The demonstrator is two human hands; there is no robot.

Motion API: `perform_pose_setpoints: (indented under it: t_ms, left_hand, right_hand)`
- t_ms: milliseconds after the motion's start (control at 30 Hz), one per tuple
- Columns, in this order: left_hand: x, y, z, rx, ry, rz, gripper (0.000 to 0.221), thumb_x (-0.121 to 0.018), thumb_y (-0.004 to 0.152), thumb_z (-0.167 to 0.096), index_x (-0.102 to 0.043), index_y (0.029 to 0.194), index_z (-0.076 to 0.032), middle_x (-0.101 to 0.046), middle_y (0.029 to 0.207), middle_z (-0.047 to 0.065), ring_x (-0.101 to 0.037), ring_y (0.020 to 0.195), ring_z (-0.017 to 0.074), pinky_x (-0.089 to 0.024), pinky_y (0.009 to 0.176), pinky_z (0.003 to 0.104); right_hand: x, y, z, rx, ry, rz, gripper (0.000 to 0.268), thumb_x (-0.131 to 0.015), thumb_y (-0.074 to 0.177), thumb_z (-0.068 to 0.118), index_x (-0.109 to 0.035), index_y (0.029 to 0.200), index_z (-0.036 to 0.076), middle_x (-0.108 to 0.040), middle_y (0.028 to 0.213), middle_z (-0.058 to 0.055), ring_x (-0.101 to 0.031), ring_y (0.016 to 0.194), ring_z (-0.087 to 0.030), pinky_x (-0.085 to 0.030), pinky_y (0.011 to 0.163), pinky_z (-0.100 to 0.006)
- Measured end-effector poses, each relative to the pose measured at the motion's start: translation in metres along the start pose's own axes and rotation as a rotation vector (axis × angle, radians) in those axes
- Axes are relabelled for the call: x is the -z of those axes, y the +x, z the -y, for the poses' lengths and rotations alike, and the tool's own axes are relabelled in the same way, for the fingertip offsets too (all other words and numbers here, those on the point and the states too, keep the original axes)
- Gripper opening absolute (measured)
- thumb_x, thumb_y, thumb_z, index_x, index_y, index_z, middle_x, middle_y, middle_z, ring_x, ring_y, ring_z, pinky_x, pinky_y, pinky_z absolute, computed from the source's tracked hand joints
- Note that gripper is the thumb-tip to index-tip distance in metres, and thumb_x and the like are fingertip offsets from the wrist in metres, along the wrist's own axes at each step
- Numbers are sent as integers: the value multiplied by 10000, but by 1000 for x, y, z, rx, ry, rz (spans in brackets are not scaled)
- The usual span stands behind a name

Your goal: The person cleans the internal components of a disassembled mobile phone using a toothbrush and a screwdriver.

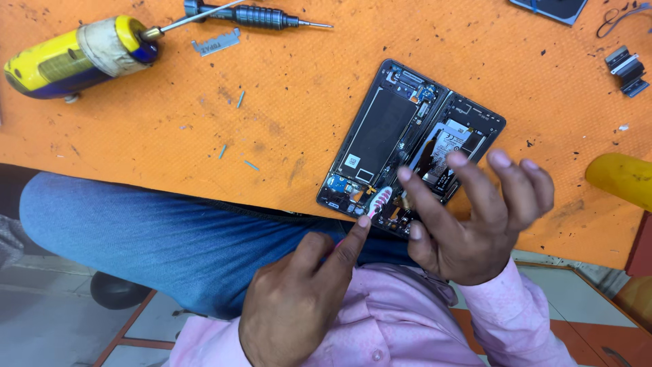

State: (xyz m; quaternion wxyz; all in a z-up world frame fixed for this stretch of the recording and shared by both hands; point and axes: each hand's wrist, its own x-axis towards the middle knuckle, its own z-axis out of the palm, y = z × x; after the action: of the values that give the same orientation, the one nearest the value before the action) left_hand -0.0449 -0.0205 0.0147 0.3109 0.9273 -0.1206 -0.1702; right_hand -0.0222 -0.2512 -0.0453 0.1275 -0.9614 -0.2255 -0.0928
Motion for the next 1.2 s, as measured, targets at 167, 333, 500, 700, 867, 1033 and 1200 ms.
perform_pose_setpoints:
  t_ms: [167,333,500,700,867,1033,1200]
  left_hand:
    - [-3,7,1,-37,-59,-68,582,-696,843,-86,-632,1420,-126,-570,876,34,-647,644,171,-550,579,329]
    - [-8,13,3,-26,-83,-60,546,-707,865,-86,-638,1406,-123,-591,878,46,-639,600,183,-542,553,343]
    - [-12,16,5,-34,-70,-101,517,-704,887,-85,-642,1398,-139,-594,899,40,-649,619,175,-546,566,336]
    - [-9,34,1,-82,8,-75,524,-663,912,-83,-618,1433,-117,-578,902,63,-639,592,195,-534,540,359]
    - [-12,62,-3,-108,34,-62,532,-625,943,-116,-577,1472,-93,-558,923,89,-648,613,220,-522,523,377]
    - [-1,40,-2,-91,45,36,625,-654,855,-105,-579,1474,-70,-556,896,81,-650,606,218,-533,512,369]
    - [7,13,7,1,-92,-147,502,-756,946,-164,-621,1429,-190,-587,988,29,-675,700,184,-559,615,351]
  right_hand:
    - [0,10,2,-138,79,-24,550,-433,1015,462,-818,1190,111,-478,1435,-208,-331,1363,-396,-301,1154,-600]
    - [2,2,3,-258,115,-57,519,-475,1041,421,-806,1162,39,-548,1411,-181,-355,1387,-386,-344,1194,-531]
    - [3,2,3,-311,159,-56,448,-527,1059,391,-807,1162,56,-604,1391,-146,-380,1407,-359,-337,1198,-480]
    - [2,2,3,-313,124,-31,328,-640,1010,319,-812,1139,70,-638,1362,-117,-409,1394,-360,-351,1199,-478]
    - [3,6,2,-276,109,-22,289,-729,934,273,-804,1130,75,-638,1357,-113,-408,1387,-361,-359,1208,-486]
    - [6,12,2,-270,136,-20,321,-759,853,279,-779,1083,56,-634,1301,-135,-413,1333,-385,-368,1154,-502]
    - [8,13,1,-263,169,-2,370,-765,827,257,-765,1143,66,-630,1316,-128,-421,1353,-384,-367,1170,-505]
